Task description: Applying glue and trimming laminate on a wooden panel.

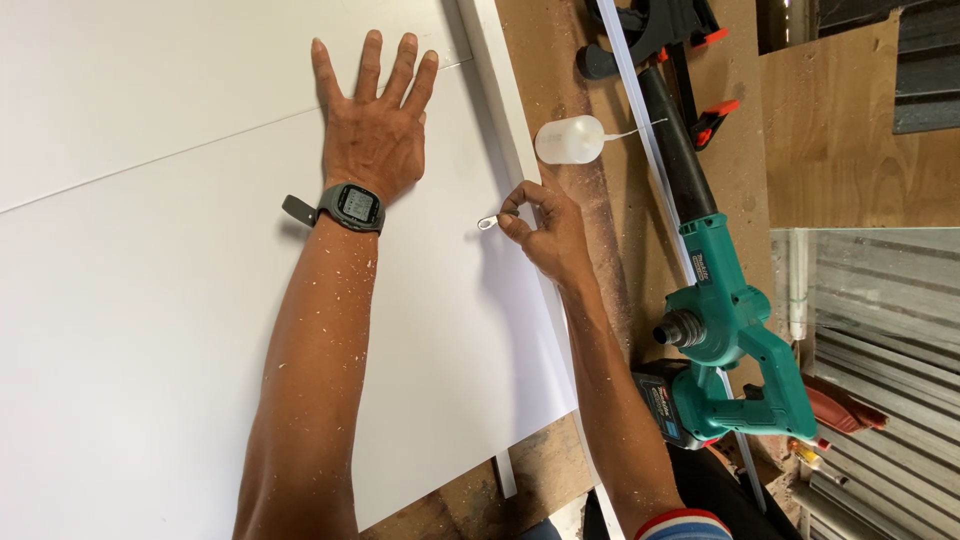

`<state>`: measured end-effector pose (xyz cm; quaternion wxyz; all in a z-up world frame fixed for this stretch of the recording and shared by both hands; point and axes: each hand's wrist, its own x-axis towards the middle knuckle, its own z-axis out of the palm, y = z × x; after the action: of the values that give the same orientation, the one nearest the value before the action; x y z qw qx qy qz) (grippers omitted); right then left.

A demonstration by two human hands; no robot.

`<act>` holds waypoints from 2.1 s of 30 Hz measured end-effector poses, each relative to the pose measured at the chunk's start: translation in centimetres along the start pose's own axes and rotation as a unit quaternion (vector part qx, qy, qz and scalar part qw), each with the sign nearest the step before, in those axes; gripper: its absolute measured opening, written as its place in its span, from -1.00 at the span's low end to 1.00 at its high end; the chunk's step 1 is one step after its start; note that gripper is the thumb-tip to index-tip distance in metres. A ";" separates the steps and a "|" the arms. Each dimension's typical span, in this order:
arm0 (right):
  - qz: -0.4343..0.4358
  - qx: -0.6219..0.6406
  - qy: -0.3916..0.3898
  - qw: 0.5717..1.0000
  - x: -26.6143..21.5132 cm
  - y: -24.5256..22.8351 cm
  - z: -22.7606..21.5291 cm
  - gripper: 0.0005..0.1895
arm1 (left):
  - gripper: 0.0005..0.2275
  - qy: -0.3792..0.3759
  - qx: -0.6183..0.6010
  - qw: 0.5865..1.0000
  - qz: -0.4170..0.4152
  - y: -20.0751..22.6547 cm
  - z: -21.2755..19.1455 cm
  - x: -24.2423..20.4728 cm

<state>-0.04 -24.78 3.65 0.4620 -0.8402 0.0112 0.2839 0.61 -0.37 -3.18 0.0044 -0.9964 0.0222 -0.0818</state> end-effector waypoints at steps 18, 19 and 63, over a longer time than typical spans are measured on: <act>0.048 -0.064 -0.025 0.997 0.0 -2.2 -0.6 -0.89 | -0.43 -0.014 -0.002 1.000 0.003 -0.2 -0.7 0.3; 0.047 -0.064 -0.026 0.997 0.2 -2.4 -0.4 -0.89 | -0.43 -0.014 -0.002 1.000 0.002 -0.1 -0.8 0.4; -0.456 -0.463 0.186 0.737 14.7 -6.3 3.6 -0.74 | -0.41 -0.053 -0.045 0.997 -0.028 0.2 -1.6 1.1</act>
<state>12.35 -14.77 -0.10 0.0790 -0.8911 -0.4200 -0.1528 1.40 -0.62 -1.45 -0.0414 -0.9987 -0.0022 -0.0283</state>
